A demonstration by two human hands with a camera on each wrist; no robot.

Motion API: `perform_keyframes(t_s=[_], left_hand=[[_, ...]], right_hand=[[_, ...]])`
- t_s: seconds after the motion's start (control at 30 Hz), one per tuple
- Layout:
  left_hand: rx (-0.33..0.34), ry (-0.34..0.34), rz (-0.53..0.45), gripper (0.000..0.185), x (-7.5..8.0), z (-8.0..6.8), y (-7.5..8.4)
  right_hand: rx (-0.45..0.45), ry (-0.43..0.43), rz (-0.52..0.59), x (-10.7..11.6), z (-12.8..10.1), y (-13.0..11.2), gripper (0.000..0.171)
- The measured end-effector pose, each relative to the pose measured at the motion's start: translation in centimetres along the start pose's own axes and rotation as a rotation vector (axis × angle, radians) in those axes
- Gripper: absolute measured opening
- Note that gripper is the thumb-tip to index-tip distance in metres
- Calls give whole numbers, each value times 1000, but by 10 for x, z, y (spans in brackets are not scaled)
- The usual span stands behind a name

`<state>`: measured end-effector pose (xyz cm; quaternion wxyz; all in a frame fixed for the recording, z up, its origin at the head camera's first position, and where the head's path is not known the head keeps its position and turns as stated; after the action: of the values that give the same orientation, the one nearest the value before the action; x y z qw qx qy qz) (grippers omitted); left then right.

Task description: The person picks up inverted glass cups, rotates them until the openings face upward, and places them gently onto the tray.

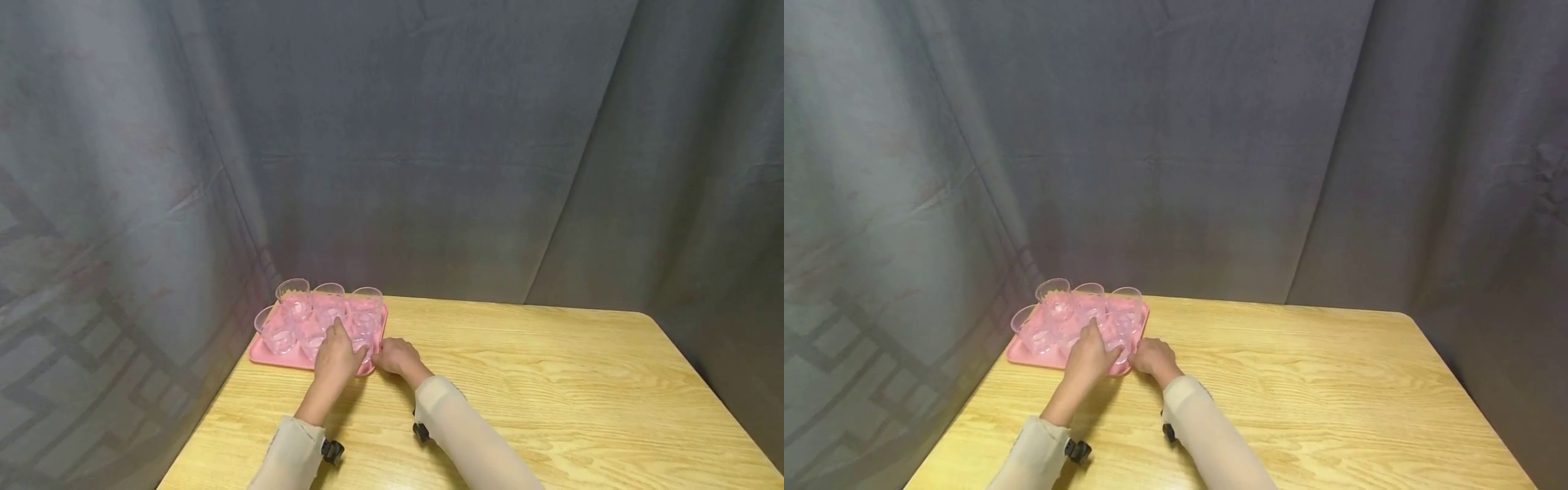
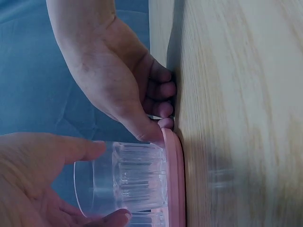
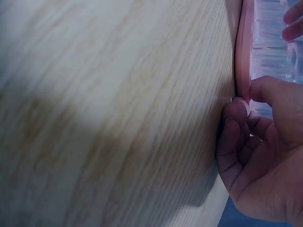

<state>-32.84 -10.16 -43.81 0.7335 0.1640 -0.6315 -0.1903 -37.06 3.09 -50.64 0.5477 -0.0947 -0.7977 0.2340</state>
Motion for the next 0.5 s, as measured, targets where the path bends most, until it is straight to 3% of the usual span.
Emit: perform_keyframes(t_s=[0.37, 0.5], left_hand=[[-19, 12, 42, 94, 10, -4, 8], [-56, 9, 76, 93, 14, -5, 16]], right_hand=[[-14, -13, 43, -2, 0, 1, 21], [-11, -7, 50, -1, -2, 1, 25]])
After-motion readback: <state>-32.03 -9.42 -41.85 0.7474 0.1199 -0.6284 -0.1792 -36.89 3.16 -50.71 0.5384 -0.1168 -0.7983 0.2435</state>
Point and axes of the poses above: each hand's wrist, its own z-axis towards the middle knuckle, its own x-axis out of the back of the hand, y = z × x, the point moved 9 cm from there along z, towards the middle knuckle, and after that the axes turned 10 degrees about -y, right-handed, at the moved point
